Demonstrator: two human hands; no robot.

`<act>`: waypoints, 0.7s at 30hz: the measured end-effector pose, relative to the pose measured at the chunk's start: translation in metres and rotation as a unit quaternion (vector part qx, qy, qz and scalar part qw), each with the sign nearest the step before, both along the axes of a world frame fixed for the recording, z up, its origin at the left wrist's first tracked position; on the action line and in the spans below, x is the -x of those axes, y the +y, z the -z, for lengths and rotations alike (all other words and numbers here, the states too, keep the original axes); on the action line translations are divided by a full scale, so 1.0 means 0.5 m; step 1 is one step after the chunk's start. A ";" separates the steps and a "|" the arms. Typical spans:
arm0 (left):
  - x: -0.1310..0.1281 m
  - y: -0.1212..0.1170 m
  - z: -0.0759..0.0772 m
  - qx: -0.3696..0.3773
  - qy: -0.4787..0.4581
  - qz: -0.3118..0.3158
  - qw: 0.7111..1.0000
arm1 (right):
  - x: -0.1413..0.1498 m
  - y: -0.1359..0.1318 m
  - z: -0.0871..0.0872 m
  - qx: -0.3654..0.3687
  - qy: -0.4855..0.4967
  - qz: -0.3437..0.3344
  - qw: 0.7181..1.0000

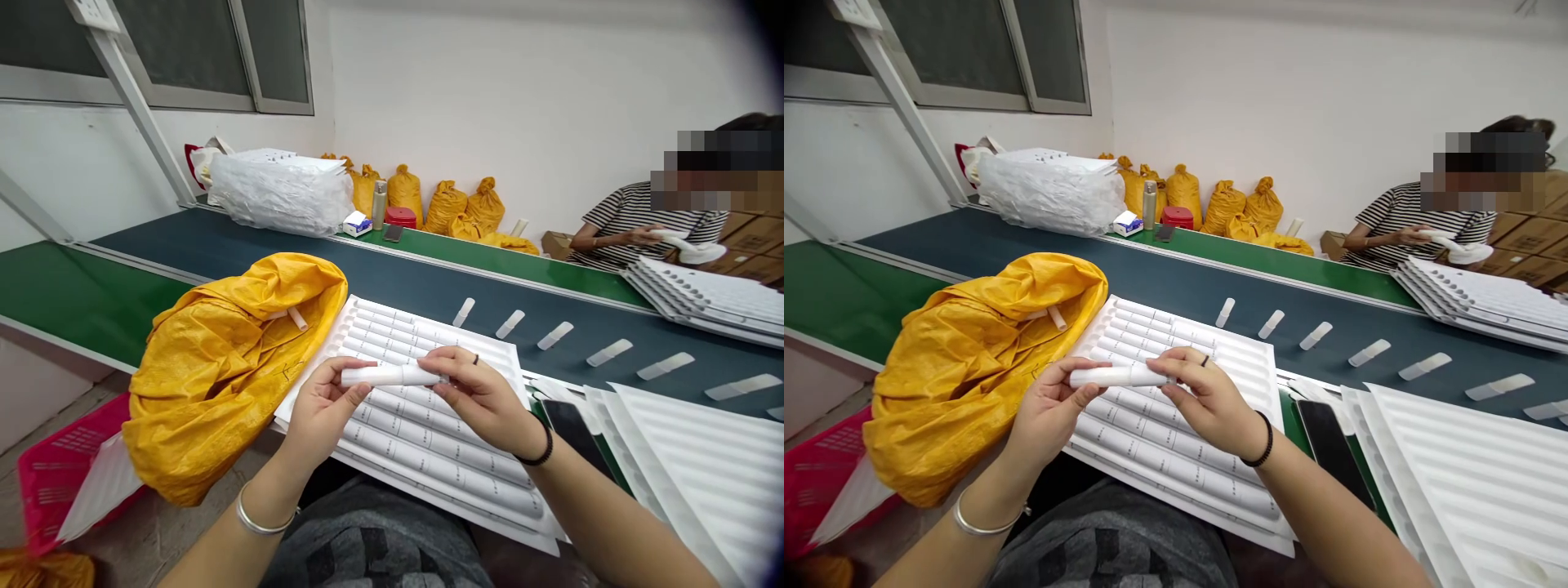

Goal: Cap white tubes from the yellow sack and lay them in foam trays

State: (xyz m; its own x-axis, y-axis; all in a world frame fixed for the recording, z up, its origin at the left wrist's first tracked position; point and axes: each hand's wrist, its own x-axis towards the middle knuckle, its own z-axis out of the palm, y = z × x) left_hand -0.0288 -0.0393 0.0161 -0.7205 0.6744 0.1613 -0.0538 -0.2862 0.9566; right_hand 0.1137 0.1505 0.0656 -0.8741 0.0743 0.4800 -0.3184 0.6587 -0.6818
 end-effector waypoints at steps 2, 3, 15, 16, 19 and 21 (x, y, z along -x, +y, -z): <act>0.008 -0.012 0.000 0.102 0.117 0.034 0.987 | -0.002 0.005 -0.002 -0.064 0.025 0.012 0.998; 0.012 -0.018 -0.002 0.140 0.176 0.051 0.973 | -0.002 0.008 -0.002 -0.087 0.027 0.015 0.996; 0.007 -0.034 -0.031 0.071 0.532 -0.068 0.841 | 0.003 -0.008 0.000 0.015 -0.108 0.044 0.993; 0.007 -0.032 -0.029 0.069 0.546 -0.076 0.832 | 0.005 -0.014 0.000 0.042 -0.124 0.042 0.991; 0.007 -0.029 -0.019 0.068 0.565 -0.095 0.817 | 0.011 -0.026 0.003 0.086 -0.139 0.044 0.986; 0.008 -0.029 -0.010 0.071 0.561 -0.099 0.819 | 0.013 -0.031 0.006 0.086 -0.145 0.045 0.985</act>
State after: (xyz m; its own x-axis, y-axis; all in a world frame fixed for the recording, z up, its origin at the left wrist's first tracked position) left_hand -0.0328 -0.0538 0.0213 -0.2701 0.6317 0.7266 0.9158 -0.0645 0.3964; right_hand 0.1073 0.1352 0.0626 -0.9589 0.2161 0.1839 -0.0390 0.5414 -0.8399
